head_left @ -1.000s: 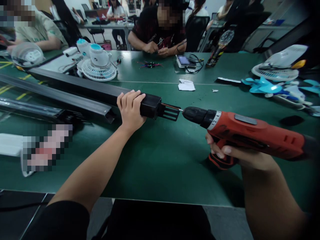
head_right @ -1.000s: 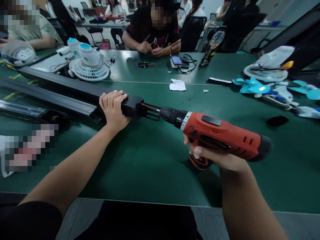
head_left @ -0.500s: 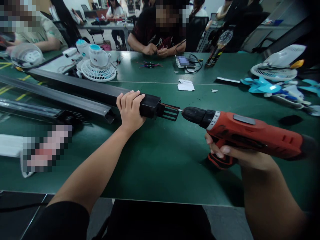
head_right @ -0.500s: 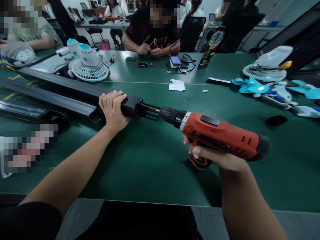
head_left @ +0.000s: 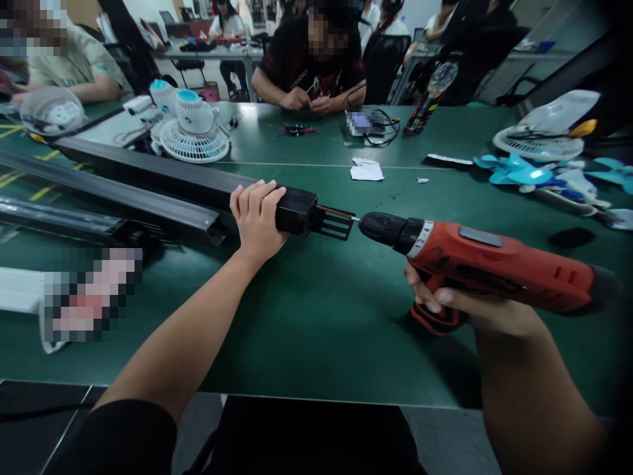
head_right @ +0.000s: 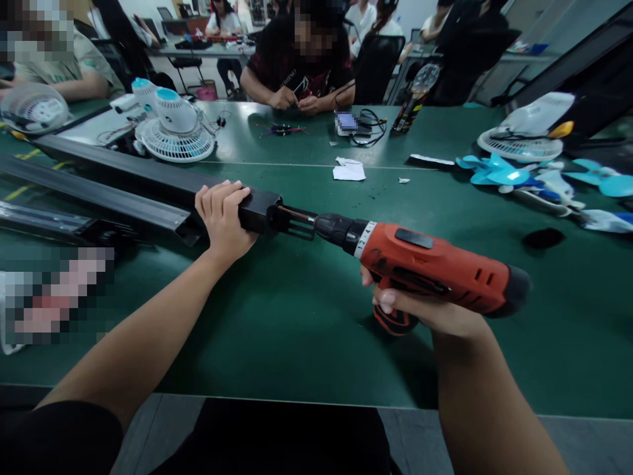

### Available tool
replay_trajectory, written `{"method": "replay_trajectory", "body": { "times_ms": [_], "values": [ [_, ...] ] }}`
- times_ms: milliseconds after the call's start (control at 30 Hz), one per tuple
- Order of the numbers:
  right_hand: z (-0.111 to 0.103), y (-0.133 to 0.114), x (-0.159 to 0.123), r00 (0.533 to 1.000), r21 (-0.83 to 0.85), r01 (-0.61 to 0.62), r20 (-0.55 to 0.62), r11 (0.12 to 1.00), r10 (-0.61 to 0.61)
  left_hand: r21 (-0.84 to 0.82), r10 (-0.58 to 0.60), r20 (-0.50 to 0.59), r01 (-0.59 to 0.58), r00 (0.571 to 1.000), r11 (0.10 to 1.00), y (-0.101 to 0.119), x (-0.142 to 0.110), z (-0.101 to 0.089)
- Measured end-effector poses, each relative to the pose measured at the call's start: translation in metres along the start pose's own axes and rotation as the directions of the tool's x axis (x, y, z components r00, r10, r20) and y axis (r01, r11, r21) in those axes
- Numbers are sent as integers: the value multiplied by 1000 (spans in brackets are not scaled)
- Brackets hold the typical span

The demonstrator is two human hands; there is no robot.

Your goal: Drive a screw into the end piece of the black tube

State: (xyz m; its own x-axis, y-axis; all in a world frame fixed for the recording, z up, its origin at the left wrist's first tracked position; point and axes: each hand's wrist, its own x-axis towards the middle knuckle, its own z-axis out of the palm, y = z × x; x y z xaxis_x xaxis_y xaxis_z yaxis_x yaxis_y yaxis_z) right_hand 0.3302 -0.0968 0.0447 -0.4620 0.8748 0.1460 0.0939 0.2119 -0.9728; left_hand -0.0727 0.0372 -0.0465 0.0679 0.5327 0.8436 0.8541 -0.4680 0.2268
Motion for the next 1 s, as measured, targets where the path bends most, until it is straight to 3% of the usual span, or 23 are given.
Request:
{"method": "replay_trajectory", "body": {
  "times_ms": [533, 733, 1000],
  "values": [
    [2, -1, 2, 1000, 11, 6, -23, 1000, -6, 60, 31, -47, -28, 998, 998, 1, 0, 0],
    [3, -2, 1, 1000, 1, 3, -21, 1000, -3, -10, 3, -9, -3, 1000, 1000, 1, 0, 0],
    [0, 0, 0, 1000, -13, -2, -16, 1000, 2, 28, -19, 5, 19, 1000, 999, 2, 1, -2]
  ]
}}
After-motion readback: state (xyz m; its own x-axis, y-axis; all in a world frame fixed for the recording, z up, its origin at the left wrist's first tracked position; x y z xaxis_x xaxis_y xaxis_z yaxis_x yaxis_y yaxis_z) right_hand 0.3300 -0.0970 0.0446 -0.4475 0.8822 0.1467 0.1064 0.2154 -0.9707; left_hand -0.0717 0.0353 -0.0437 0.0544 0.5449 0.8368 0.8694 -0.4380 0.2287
